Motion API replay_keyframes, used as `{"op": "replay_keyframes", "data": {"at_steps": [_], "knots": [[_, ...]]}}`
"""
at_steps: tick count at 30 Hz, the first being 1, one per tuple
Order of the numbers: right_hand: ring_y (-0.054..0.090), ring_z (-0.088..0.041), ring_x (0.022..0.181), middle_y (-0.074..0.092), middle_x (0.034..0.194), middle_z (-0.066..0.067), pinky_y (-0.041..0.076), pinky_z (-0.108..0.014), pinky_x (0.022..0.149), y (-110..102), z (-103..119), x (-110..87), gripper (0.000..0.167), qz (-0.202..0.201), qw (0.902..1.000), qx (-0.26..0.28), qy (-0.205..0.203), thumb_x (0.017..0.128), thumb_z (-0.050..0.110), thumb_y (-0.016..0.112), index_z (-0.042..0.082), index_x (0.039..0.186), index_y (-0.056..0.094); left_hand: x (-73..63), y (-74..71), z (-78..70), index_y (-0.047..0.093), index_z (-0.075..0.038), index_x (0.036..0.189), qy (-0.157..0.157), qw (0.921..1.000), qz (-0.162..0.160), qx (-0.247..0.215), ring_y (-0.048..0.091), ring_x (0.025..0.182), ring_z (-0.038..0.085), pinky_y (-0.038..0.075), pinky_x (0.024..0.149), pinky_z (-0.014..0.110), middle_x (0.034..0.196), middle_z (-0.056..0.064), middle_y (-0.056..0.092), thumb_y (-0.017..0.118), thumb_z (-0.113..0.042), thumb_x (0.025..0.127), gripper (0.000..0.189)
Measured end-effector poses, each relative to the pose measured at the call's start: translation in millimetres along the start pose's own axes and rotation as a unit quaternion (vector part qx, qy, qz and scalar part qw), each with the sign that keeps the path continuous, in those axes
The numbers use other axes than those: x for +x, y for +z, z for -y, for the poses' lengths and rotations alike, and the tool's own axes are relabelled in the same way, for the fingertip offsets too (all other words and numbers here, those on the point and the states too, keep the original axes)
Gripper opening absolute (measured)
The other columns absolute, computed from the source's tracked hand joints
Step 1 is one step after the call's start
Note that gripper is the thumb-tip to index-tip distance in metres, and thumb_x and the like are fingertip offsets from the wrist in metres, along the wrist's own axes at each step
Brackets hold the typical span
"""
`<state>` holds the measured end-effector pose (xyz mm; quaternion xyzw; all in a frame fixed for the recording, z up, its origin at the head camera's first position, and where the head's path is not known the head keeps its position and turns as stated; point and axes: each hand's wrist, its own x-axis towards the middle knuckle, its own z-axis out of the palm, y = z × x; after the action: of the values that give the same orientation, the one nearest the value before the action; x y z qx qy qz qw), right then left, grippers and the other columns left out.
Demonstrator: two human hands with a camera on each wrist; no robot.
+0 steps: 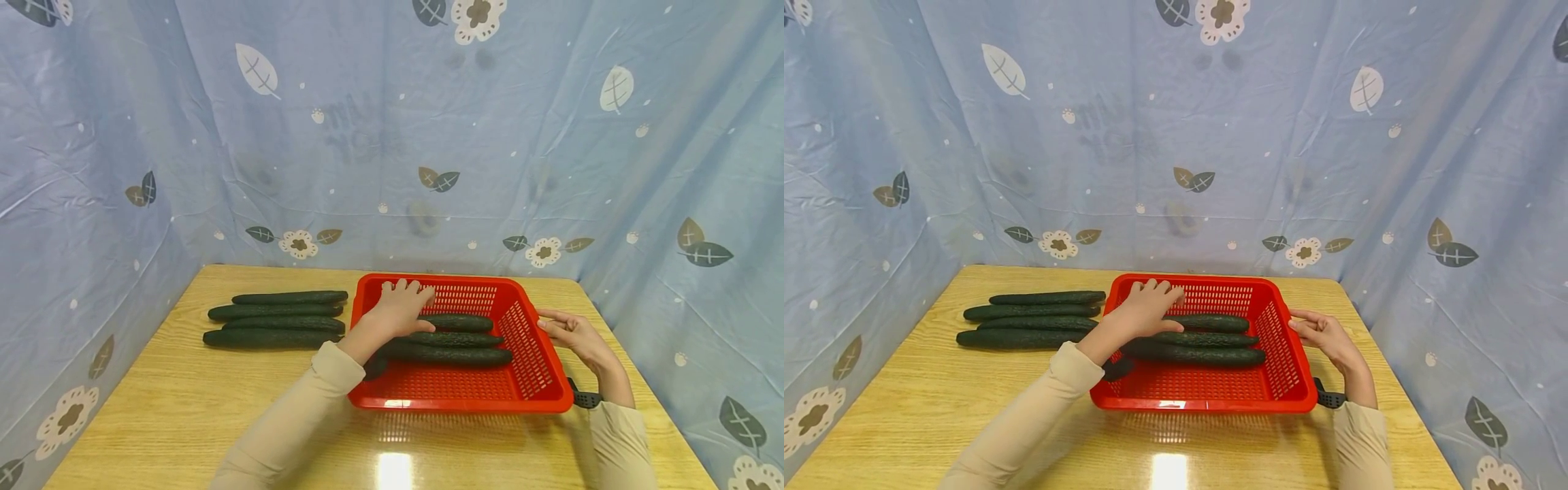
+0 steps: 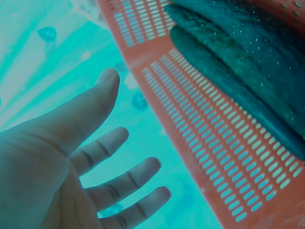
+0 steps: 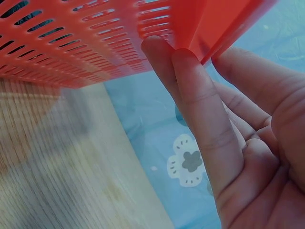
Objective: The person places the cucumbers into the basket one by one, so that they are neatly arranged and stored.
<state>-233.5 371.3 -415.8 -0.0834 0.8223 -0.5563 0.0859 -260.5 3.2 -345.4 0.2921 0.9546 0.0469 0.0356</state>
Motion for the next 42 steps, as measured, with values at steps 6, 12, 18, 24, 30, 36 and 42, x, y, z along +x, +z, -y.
{"op": "replay_keyframes", "data": {"at_steps": [6, 12, 18, 24, 30, 36, 42], "knots": [[0.067, -0.009, 0.091, 0.070, 0.098, 0.008, 0.051, -0.020, 0.079, 0.0, -1.3, 0.0, 0.055, -0.002, 1.0000, -0.001, -0.005, 0.098, 0.020, 0.049, -0.012, 0.138, 0.030, -17.5, -8.4, 14.0, 0.048, -0.023, 0.102, 0.002, 0.9995, -0.023, -0.022, 0.041, 0.100, 0.024, 0.032, 0.087, 0.045, 0.104, 0.001, 0.048, 0.062, -0.053, 0.081, 0.040], [0.067, -0.010, 0.092, 0.070, 0.099, 0.007, 0.050, -0.019, 0.079, -1.1, -2.2, 0.3, 0.054, -0.001, 1.0000, 0.002, -0.005, 0.098, 0.020, 0.048, -0.012, 0.138, 0.031, -35.5, -12.3, 31.3, 0.048, -0.022, 0.105, 0.002, 0.9970, -0.050, -0.058, 0.042, 0.107, 0.026, 0.031, 0.092, 0.049, 0.107, 0.001, 0.048, 0.061, -0.052, 0.082, 0.039], [0.067, -0.010, 0.092, 0.070, 0.099, 0.005, 0.050, -0.019, 0.080, -0.7, -2.8, 0.0, 0.055, 0.000, 1.0000, 0.006, -0.003, 0.098, 0.020, 0.048, -0.011, 0.138, 0.030, -54.5, -12.2, 50.0, 0.050, -0.022, 0.107, -0.013, 0.9920, -0.074, -0.102, 0.043, 0.109, 0.027, 0.031, 0.094, 0.053, 0.110, 0.002, 0.050, 0.062, -0.050, 0.083, 0.038], [0.067, -0.010, 0.092, 0.070, 0.100, 0.006, 0.050, -0.019, 0.080, -0.4, -3.2, -0.4, 0.054, 0.000, 1.0000, 0.007, -0.005, 0.098, 0.020, 0.048, -0.012, 0.138, 0.030, -71.1, -2.9, 70.3, 0.051, -0.020, 0.107, -0.027, 0.9853, -0.110, -0.128, 0.046, 0.106, 0.029, 0.030, 0.094, 0.056, 0.113, 0.005, 0.053, 0.059, -0.043, 0.088, 0.031], [0.067, -0.009, 0.092, 0.070, 0.100, 0.006, 0.050, -0.019, 0.080, -1.1, -3.6, -0.6, 0.055, 0.001, 1.0000, 0.005, -0.006, 0.098, 0.020, 0.048, -0.012, 0.138, 0.029, -83.3, 16.8, 90.9, 0.051, -0.018, 0.114, -0.041, 0.9812, -0.133, -0.134, 0.046, 0.102, 0.023, 0.035, 0.089, 0.051, 0.109, 0.002, 0.052, 0.055, -0.046, 0.089, 0.037], [0.067, -0.010, 0.092, 0.070, 0.100, 0.005, 0.050, -0.019, 0.080, -1.3, -2.3, -0.7, 0.054, 0.001, 1.0000, 0.004, -0.006, 0.098, 0.019, 0.048, -0.012, 0.138, 0.030, -90.2, 40.1, 111.3, 0.050, -0.020, 0.116, -0.057, 0.9748, -0.164, -0.140, 0.046, 0.100, 0.025, 0.035, 0.090, 0.053, 0.109, 0.003, 0.052, 0.059, -0.044, 0.088, 0.037], [0.066, -0.008, 0.092, 0.070, 0.099, 0.006, 0.050, -0.020, 0.079, -0.7, -1.6, 0.3, 0.054, 0.000, 1.0000, -0.002, -0.005, 0.098, 0.020, 0.048, -0.011, 0.138, 0.030, -100.2, 60.8, 133.1, 0.051, -0.021, 0.114, -0.084, 0.9704, -0.176, -0.143, 0.042, 0.101, 0.030, 0.033, 0.088, 0.055, 0.113, 0.008, 0.050, 0.061, -0.041, 0.088, 0.035]]}}
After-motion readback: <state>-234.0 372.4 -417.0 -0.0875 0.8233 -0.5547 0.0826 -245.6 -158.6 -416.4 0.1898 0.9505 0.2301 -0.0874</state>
